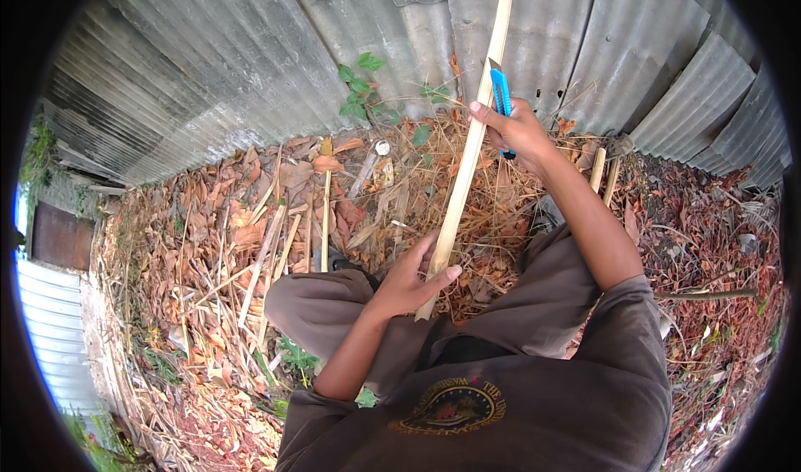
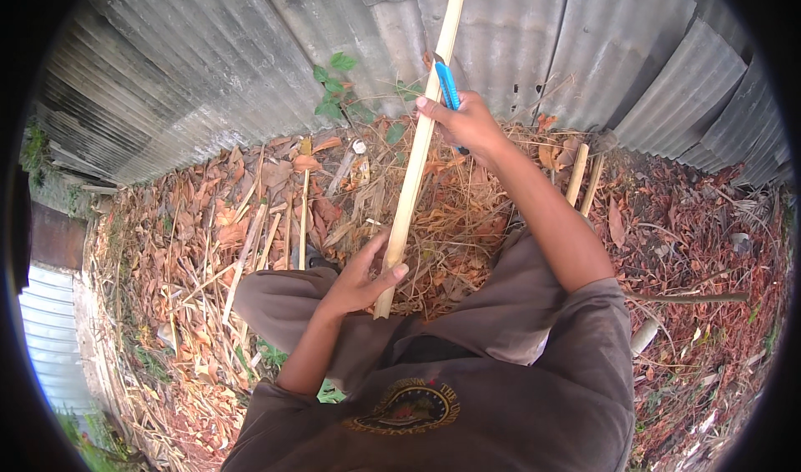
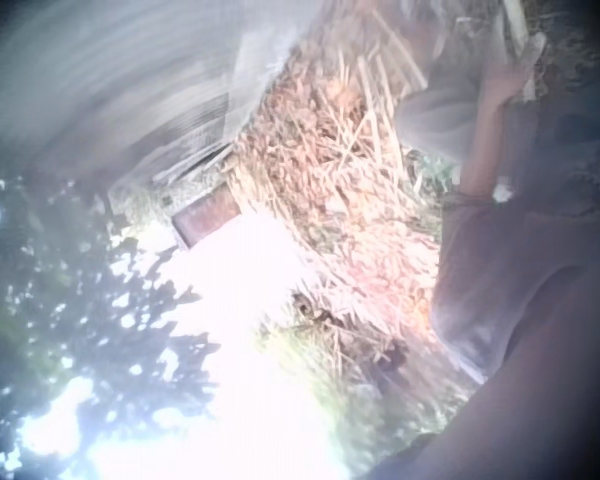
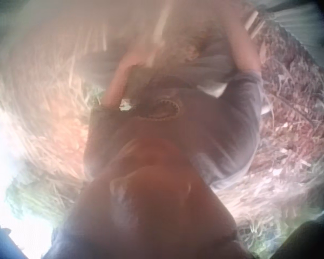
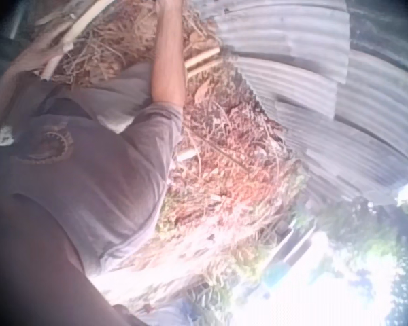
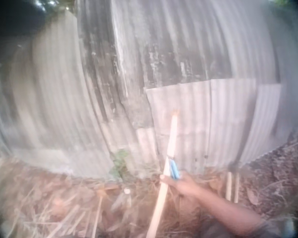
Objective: The person sits on the ground and uses a blue utility knife to shave the surface of a long bamboo stick. They hold the stick with their left hand and scrape along its length with the knife in their right hand, removing thin strips of bamboo.
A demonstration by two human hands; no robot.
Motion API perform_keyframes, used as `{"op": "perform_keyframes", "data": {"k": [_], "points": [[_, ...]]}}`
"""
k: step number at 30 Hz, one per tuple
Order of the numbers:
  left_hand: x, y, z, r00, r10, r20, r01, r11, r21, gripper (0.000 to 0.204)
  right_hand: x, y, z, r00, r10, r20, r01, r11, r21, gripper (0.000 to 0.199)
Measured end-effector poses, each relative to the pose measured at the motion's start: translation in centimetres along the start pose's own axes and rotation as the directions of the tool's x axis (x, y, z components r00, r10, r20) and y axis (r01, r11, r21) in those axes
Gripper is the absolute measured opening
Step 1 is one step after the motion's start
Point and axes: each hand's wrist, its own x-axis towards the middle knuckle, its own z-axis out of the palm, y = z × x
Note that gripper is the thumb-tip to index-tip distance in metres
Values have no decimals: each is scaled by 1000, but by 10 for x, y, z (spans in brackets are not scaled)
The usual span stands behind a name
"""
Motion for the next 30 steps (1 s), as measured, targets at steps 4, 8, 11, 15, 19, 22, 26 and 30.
{"op": "perform_keyframes", "data": {"k": [4, 8, 11, 15, 19, 22, 26, 30], "points": [[55, 19, -35, 995, -76, -61, 70, 994, -86, 55, 3, 6, 2, 999, -20, 50, 25, 993, -113, 31], [93, 29, -37, 985, -116, 127, 138, 973, -185, 39, 6, 13, 9, 997, 26, 66, -16, 989, -150, 31], [90, 20, -23, 952, -242, 189, 282, 932, -226, 29, 11, 13, 14, 1000, -21, -18, 20, 995, -98, 32], [72, 17, -14, 941, -282, 187, 323, 911, -255, 33, 20, 1, 0, 990, 22, -141, -32, 997, -70, 34], [71, 13, -25, 933, -277, 229, 335, 903, -271, 32, 31, 0, -16, 985, 21, -169, -23, 1000, -14, 37], [66, 14, -27, 942, -249, 225, 320, 866, -383, 31, 35, 4, -15, 972, -37, -232, -25, 966, -258, 45], [63, 20, -35, 958, -251, 142, 287, 781, -555, 30, 20, 1, 2, 972, -234, -5, 155, 659, -736, 65], [67, 38, -49, 967, -234, 104, 250, 776, -579, 29, -7, 5, 26, 916, -283, 284, 366, 304, -879, 68]]}}
